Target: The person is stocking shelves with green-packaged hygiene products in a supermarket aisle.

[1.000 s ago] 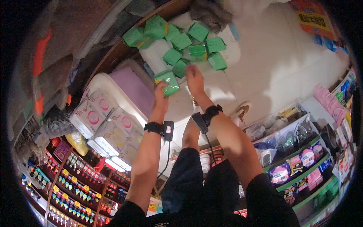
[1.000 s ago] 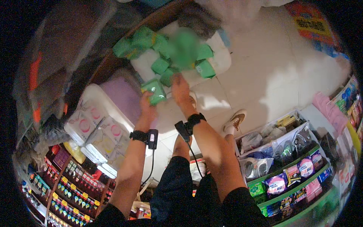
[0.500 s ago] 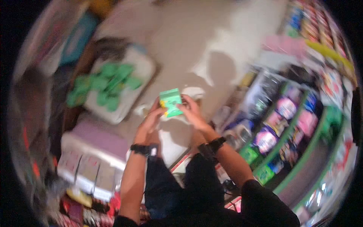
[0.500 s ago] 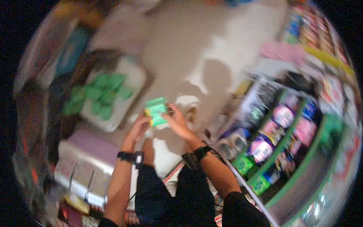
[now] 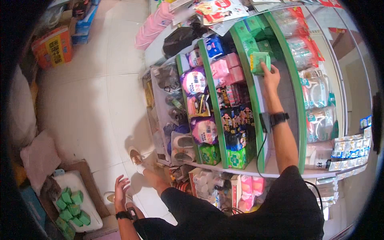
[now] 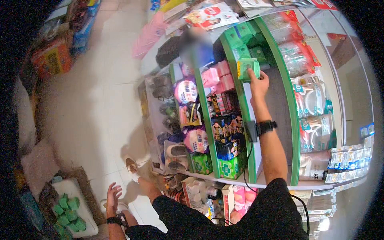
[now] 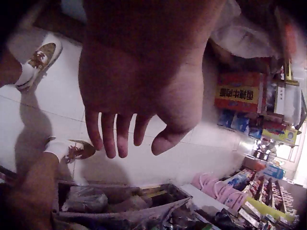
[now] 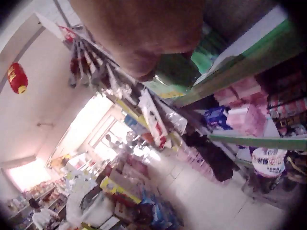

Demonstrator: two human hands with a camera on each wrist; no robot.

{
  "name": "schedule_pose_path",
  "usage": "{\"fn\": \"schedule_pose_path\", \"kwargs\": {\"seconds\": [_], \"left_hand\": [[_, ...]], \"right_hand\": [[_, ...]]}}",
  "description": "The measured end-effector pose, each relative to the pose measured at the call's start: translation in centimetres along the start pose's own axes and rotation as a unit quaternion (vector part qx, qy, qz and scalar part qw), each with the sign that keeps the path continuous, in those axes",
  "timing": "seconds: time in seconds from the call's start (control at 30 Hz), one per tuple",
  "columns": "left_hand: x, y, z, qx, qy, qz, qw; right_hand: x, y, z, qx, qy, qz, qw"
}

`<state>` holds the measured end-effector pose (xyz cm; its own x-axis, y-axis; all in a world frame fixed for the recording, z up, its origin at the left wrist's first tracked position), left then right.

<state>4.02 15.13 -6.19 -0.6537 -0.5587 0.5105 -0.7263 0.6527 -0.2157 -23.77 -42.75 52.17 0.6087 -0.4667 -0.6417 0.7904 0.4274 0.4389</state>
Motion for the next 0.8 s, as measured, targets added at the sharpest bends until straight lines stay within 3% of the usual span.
{"fn": "schedule_pose_path", "kwargs": {"seconds": [0.07, 0.2, 0.3, 0.37, 0.47, 0.67, 0.77, 0.8], "left_hand": [[0.4, 0.5, 0.3, -0.007, -0.002, -0.002, 1.000], [0.6, 2.4, 2.1, -0.050, -0.052, -0.020, 0.997], [0.1, 3.5, 2.9, -0.069, -0.078, -0.027, 0.994], [0.3, 3.4, 3.2, -0.062, -0.084, -0.015, 0.994], [1.3, 2.8, 3.5, -0.056, -0.089, -0.003, 0.994], [0.4, 3.8, 5.3, -0.059, -0.112, 0.019, 0.992], [-0.6, 4.7, 4.8, -0.064, -0.127, 0.025, 0.990], [-1.4, 5.2, 4.7, -0.042, -0.118, 0.005, 0.992]], "right_hand": [[0.5, -6.4, 4.0, 0.024, 0.003, 0.030, 0.999], [4.4, -13.6, 8.7, 0.061, -0.009, -0.087, 0.994], [7.4, -13.6, 9.1, 0.113, -0.072, -0.082, 0.988], [8.3, -13.0, 10.0, 0.057, -0.059, -0.168, 0.982], [9.0, -11.5, 10.5, 0.046, -0.057, -0.208, 0.975], [9.6, -12.7, 10.8, 0.078, -0.069, -0.120, 0.987], [9.2, -14.1, 10.7, 0.055, -0.093, -0.117, 0.987], [9.0, -11.8, 9.1, -0.013, -0.087, -0.114, 0.990]]}}
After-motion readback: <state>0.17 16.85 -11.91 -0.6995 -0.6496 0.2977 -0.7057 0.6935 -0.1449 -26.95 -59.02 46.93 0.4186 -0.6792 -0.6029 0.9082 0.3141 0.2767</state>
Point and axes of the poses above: each hand's wrist, its own z-axis towards the middle knuckle, its own x-axis out of the palm, y = z × x, the point moved 6 cm from there along z, towards the middle knuckle, and after that the axes turned 14 degrees about -x, right-handed, at the moved point
